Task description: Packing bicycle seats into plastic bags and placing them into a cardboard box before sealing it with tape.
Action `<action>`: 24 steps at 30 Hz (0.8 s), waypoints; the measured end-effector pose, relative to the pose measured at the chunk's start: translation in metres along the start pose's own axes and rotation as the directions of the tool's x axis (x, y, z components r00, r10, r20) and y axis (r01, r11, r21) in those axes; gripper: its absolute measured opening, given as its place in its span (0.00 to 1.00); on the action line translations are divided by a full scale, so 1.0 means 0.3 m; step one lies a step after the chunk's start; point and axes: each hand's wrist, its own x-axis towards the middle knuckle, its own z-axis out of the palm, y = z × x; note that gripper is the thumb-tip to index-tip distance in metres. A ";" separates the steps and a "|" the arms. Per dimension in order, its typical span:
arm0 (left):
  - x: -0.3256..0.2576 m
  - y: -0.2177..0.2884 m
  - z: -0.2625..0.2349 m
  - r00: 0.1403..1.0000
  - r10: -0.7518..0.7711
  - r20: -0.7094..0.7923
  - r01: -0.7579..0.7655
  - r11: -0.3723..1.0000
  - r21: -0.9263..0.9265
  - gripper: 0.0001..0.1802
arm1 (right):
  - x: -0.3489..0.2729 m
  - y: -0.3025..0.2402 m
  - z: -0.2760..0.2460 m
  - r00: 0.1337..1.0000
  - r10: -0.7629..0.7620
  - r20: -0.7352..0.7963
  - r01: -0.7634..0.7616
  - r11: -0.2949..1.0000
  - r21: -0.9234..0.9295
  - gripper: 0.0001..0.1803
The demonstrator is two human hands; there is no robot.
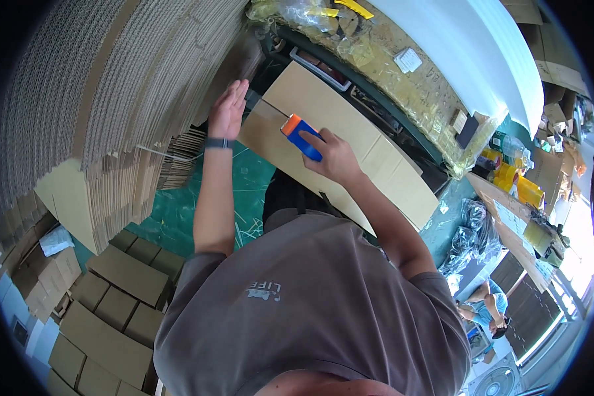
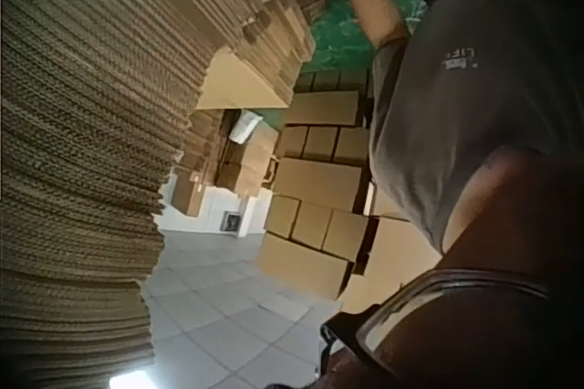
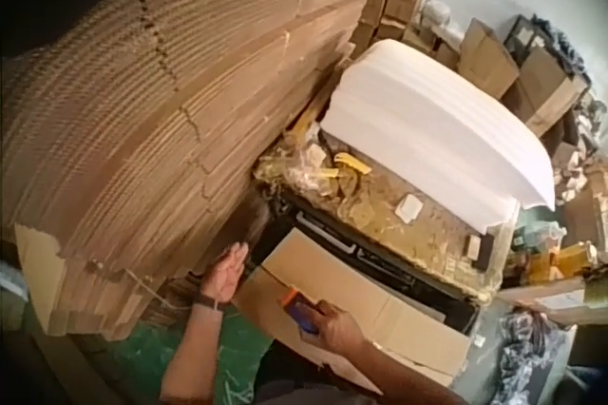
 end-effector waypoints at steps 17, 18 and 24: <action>0.237 -0.415 0.159 0.964 0.244 -0.101 0.153 -0.201 0.968 0.52 | -0.147 0.246 0.067 0.985 0.155 0.079 -0.150 0.986 -0.068 0.27; 0.202 -0.427 0.193 0.952 0.285 -0.110 0.166 -0.180 0.970 0.52 | -0.256 0.292 0.025 0.995 0.094 0.023 -0.094 0.996 -0.003 0.27; -0.057 -0.891 0.224 0.732 0.570 0.373 -0.036 -0.514 0.857 0.54 | -1.263 0.650 -0.419 0.947 0.285 0.149 -0.268 0.956 -0.121 0.29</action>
